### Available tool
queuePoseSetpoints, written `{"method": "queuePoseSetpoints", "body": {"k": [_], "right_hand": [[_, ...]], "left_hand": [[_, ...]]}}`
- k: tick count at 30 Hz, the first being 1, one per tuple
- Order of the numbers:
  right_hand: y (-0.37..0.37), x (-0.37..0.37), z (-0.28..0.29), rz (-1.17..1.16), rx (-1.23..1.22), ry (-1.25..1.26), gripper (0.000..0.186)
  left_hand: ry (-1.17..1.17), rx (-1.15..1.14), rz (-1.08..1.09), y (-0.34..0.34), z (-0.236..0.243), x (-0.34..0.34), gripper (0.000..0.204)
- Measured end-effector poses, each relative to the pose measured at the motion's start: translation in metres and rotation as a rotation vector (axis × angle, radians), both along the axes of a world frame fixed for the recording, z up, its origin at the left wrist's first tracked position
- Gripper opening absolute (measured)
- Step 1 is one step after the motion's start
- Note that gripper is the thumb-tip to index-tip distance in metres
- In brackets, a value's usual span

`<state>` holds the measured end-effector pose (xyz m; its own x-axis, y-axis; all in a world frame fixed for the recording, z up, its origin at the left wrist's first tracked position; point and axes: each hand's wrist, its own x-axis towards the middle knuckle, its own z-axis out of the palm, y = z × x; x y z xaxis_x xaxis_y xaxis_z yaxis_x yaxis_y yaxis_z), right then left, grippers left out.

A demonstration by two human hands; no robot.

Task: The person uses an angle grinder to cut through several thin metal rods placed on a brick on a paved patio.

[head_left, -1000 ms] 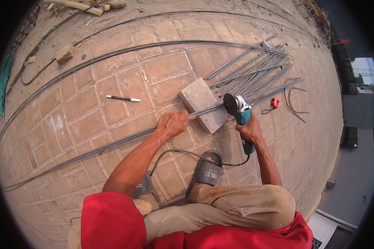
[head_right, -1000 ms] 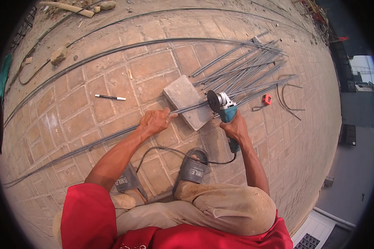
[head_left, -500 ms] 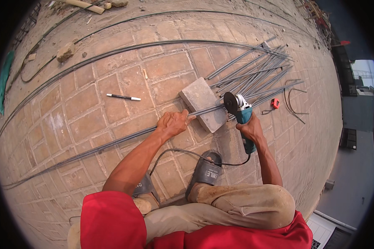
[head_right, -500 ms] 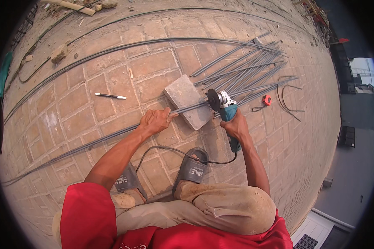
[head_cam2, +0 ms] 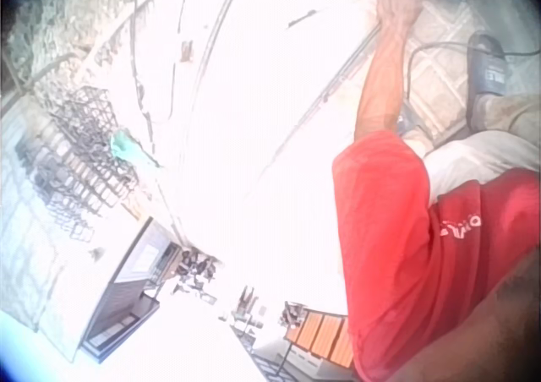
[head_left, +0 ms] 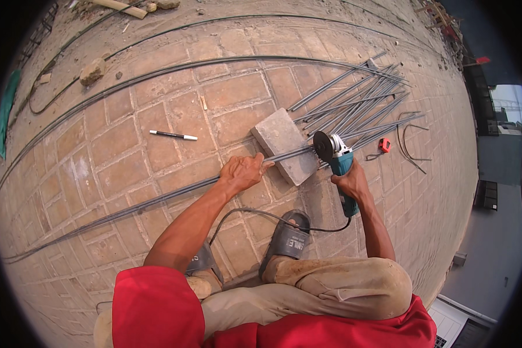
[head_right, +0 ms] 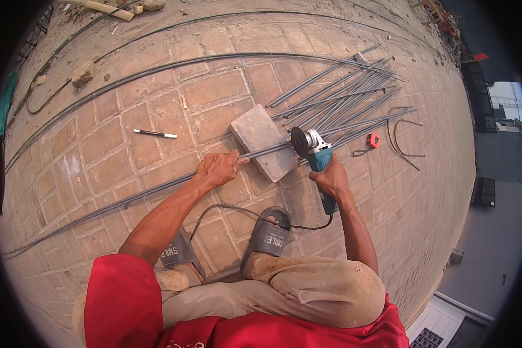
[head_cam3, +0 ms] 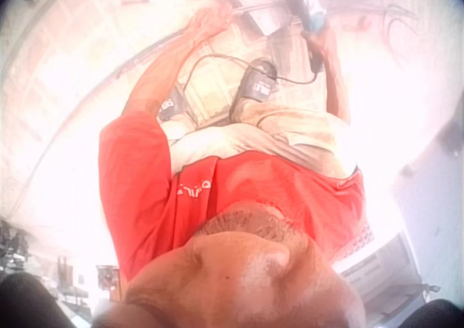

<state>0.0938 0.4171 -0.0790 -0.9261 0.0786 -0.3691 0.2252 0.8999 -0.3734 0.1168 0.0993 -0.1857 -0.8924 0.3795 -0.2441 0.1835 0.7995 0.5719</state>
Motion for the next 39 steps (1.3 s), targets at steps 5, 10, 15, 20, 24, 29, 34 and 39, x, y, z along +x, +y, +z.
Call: {"method": "queuePoseSetpoints", "body": {"k": [5,10,15,20,24,29,34,39], "right_hand": [[0.008,0.009,-0.004,-0.018,0.005,-0.026,0.071],[0.001,0.006,-0.003,-0.038,-0.035,-0.017,0.072],[0.002,0.004,-0.003,-0.025,0.008,0.006,0.072],[0.006,0.009,-0.006,-0.034,0.003,0.001,0.074],[0.007,0.013,-0.009,-0.037,0.024,0.011,0.074],[0.003,0.012,-0.006,-0.034,0.024,0.009,0.072],[0.003,0.01,-0.006,-0.039,0.017,0.003,0.069],[0.0,0.01,-0.006,-0.032,0.015,0.027,0.068]], "left_hand": [[0.016,-0.005,0.005,0.002,-0.004,0.0,0.051],[0.012,-0.014,0.016,0.0,-0.001,-0.001,0.051],[0.032,-0.001,0.031,0.002,-0.002,-0.001,0.051],[0.045,-0.018,0.027,0.003,-0.003,0.0,0.051],[0.073,0.025,0.032,0.0,-0.002,0.0,0.051],[0.062,0.026,0.029,0.0,0.0,0.0,0.051],[0.079,0.04,0.035,0.001,-0.003,0.001,0.051],[0.061,0.019,0.03,0.0,-0.006,0.001,0.051]]}}
